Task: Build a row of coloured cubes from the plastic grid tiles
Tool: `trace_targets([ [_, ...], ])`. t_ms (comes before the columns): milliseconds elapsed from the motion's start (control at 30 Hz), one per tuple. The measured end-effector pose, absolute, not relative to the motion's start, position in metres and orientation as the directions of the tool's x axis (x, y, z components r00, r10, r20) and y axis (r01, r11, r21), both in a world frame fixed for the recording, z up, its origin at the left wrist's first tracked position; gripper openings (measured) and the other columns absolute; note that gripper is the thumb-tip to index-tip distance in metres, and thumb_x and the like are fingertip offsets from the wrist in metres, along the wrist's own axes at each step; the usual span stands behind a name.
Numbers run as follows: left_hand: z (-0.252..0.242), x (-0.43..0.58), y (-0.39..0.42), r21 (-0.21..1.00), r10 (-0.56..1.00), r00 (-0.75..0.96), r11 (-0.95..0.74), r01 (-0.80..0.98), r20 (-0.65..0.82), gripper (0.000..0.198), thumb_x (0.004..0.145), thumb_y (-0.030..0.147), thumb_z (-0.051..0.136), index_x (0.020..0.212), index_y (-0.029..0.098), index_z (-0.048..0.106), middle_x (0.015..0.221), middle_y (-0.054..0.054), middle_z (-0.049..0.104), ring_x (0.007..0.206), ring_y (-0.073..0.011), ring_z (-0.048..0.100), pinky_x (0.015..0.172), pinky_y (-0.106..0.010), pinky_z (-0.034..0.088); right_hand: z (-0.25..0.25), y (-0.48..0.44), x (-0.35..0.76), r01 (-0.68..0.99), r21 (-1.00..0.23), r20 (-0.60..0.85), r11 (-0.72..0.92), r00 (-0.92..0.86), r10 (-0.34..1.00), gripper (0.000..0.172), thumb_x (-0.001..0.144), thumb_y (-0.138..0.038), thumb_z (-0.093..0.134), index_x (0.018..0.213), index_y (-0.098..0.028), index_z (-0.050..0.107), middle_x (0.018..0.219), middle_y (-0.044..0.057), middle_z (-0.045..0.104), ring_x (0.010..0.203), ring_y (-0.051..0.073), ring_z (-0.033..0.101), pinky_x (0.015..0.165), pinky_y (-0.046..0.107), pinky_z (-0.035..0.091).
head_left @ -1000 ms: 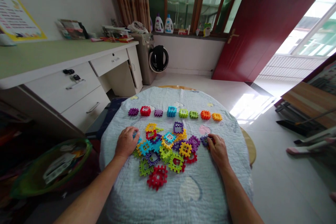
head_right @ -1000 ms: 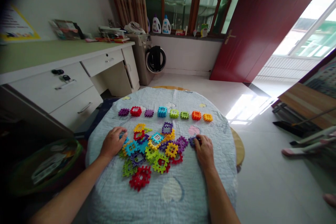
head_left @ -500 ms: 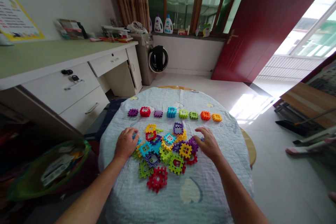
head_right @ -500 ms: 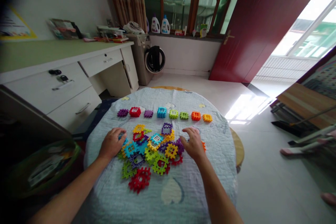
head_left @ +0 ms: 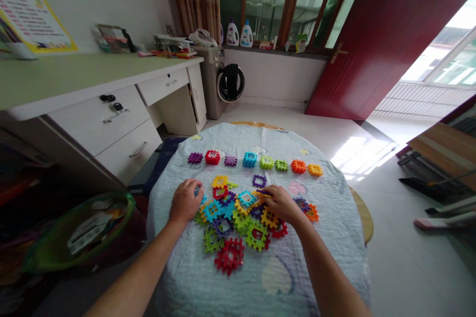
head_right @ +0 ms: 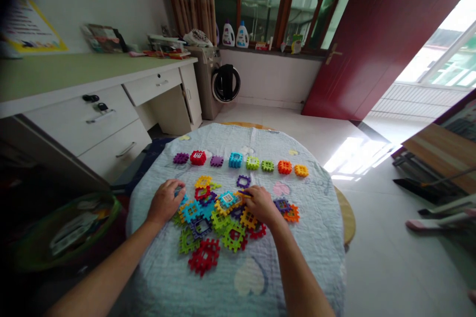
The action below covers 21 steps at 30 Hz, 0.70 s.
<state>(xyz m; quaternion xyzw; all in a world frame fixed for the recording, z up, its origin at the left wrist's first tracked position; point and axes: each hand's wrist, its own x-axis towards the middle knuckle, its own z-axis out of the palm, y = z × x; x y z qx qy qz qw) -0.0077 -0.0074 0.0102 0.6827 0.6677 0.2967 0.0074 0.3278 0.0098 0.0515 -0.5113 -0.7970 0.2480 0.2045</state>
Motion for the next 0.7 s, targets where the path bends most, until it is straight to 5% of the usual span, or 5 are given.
trace_targets([
  [200,0.011,-0.007,-0.007,0.411,0.913,-0.078,-0.103,0.906,0.399,0.018,0.084,0.031,0.046,0.086,0.021,0.06,0.097,-0.009,0.064,0.097,-0.0255,0.059,0.093,-0.04,0.046,0.068,0.011,0.348,0.596,-0.776,-0.052,0.205,-0.385,0.922,0.026,0.08,-0.03,0.054,0.096,-0.022,0.073,0.099,0.005,0.071,0.09,0.019,0.063,0.08,0.03,0.049],
  [400,0.011,-0.006,-0.007,0.419,0.914,-0.086,-0.097,0.903,0.397,0.018,0.083,0.032,0.047,0.086,0.02,0.061,0.096,-0.009,0.065,0.097,-0.0256,0.059,0.093,-0.041,0.046,0.074,0.022,0.351,0.62,-0.774,-0.106,0.126,-0.323,0.94,0.022,0.074,-0.024,0.054,0.085,-0.021,0.073,0.075,0.0,0.069,0.069,0.015,0.059,0.064,0.025,0.046],
  [700,0.011,-0.006,-0.007,0.409,0.912,-0.083,-0.098,0.907,0.403,0.017,0.084,0.031,0.046,0.086,0.021,0.06,0.096,-0.008,0.064,0.097,-0.0253,0.059,0.092,-0.039,0.046,0.075,0.007,0.348,0.564,-0.815,-0.149,0.134,-0.427,0.892,0.017,0.062,-0.017,0.055,0.076,-0.021,0.064,0.076,-0.003,0.064,0.065,0.011,0.053,0.057,0.021,0.041],
])
